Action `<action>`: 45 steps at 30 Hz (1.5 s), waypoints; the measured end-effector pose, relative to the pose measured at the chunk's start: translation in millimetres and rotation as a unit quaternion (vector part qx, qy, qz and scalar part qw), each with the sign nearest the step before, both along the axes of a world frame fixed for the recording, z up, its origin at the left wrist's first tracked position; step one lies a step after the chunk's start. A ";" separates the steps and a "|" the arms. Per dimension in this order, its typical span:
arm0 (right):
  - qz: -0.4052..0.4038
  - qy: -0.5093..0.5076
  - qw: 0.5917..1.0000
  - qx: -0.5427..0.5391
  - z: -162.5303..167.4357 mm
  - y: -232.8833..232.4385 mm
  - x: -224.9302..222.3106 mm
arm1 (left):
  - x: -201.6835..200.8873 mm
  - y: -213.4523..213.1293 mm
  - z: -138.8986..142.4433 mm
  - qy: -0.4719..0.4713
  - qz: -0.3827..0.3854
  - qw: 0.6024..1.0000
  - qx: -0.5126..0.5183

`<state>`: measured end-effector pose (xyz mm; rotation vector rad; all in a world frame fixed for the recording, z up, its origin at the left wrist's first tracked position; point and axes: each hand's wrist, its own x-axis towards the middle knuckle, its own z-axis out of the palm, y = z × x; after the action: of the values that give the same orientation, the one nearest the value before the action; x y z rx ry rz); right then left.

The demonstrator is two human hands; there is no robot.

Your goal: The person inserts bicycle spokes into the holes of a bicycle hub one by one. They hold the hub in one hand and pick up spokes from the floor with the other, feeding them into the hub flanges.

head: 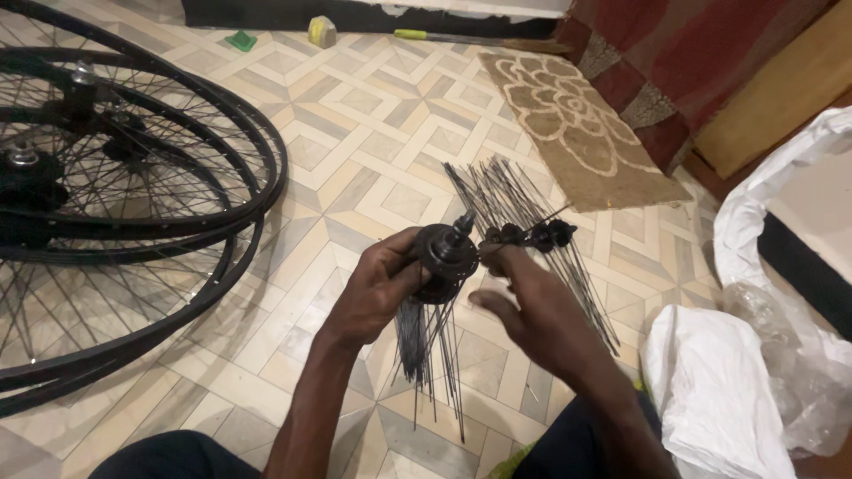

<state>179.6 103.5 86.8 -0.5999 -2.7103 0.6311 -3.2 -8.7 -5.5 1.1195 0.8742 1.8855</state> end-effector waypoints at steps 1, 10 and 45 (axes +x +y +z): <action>-0.001 -0.013 0.999 -0.034 -5.1 2.2 0.9 | -0.4 1.6 1.6 0.000 -0.002 1.000 0.005; 0.121 0.037 0.891 -0.437 -109.4 27.4 -16.3 | 7.6 -11.5 18.6 0.068 -0.045 0.997 -0.012; -0.109 0.196 0.848 -0.480 -115.3 -42.1 53.0 | -16.5 -18.6 25.5 -0.008 0.101 0.994 -0.041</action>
<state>232.6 61.4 -28.5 -0.8440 -1.7635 1.8194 -19.6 -27.3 20.0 0.9962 1.0810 1.9976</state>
